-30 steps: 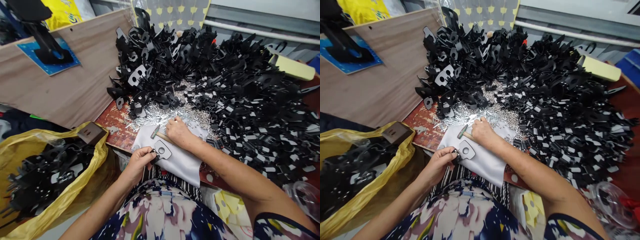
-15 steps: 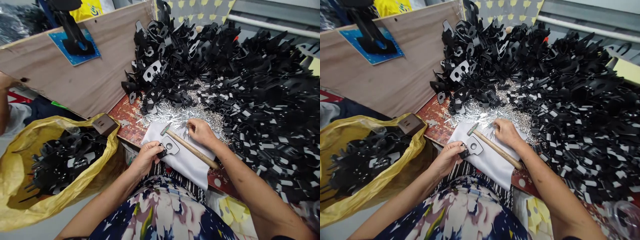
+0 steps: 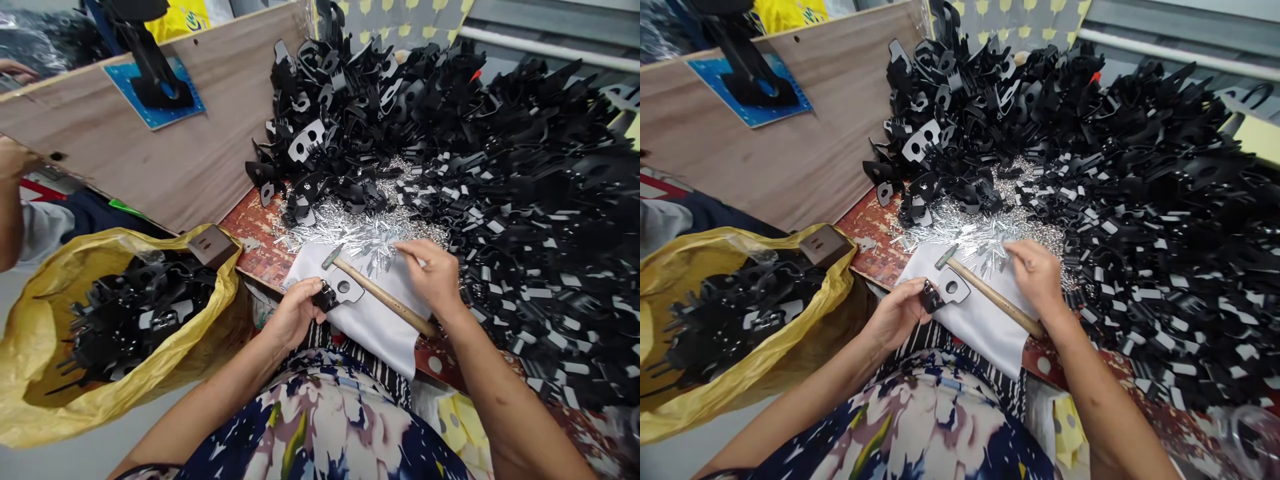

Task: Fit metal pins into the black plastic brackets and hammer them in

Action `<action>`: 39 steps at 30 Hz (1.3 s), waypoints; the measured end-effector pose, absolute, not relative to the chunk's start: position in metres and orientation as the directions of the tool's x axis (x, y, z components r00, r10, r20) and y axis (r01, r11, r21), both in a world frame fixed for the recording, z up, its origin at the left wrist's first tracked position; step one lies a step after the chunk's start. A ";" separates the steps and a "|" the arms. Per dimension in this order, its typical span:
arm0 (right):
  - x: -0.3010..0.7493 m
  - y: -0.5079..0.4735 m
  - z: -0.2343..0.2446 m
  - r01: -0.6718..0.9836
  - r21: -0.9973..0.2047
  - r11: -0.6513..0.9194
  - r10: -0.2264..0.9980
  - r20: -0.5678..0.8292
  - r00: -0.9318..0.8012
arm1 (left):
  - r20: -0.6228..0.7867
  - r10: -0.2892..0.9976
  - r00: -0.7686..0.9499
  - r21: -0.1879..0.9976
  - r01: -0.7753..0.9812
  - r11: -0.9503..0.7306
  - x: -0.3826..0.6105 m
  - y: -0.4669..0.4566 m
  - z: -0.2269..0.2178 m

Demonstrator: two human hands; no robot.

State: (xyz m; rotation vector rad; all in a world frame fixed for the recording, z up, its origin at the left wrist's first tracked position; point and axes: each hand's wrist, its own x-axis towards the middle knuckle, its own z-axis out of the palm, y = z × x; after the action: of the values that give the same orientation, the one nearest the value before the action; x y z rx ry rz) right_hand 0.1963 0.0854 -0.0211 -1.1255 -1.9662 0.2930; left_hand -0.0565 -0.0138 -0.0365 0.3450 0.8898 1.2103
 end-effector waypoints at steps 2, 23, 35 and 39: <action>0.179 0.061 -0.006 0.546 -0.521 0.657 0.748 0.543 -0.382 | -0.426 0.903 0.059 0.650 -0.674 0.351 -0.055 -0.012 -0.037; 0.118 0.007 0.015 0.546 -0.362 0.755 0.655 0.443 -0.612 | -0.381 0.921 0.076 0.617 -0.721 0.315 -0.034 -0.015 -0.041; 0.125 0.010 0.012 0.550 -0.420 0.722 0.691 0.417 -0.590 | -0.435 0.894 0.112 0.526 -0.774 0.353 -0.035 -0.017 -0.039; 0.118 0.002 0.018 0.589 -0.186 0.786 0.602 0.445 -0.663 | -0.402 0.912 0.078 0.584 -0.746 0.321 -0.030 -0.019 -0.034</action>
State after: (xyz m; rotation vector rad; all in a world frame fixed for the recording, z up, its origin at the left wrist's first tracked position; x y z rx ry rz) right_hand 0.1178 0.0024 0.0185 -0.8897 -2.4840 0.0351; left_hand -0.0302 -0.0191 -0.0335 0.2502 0.8087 1.2605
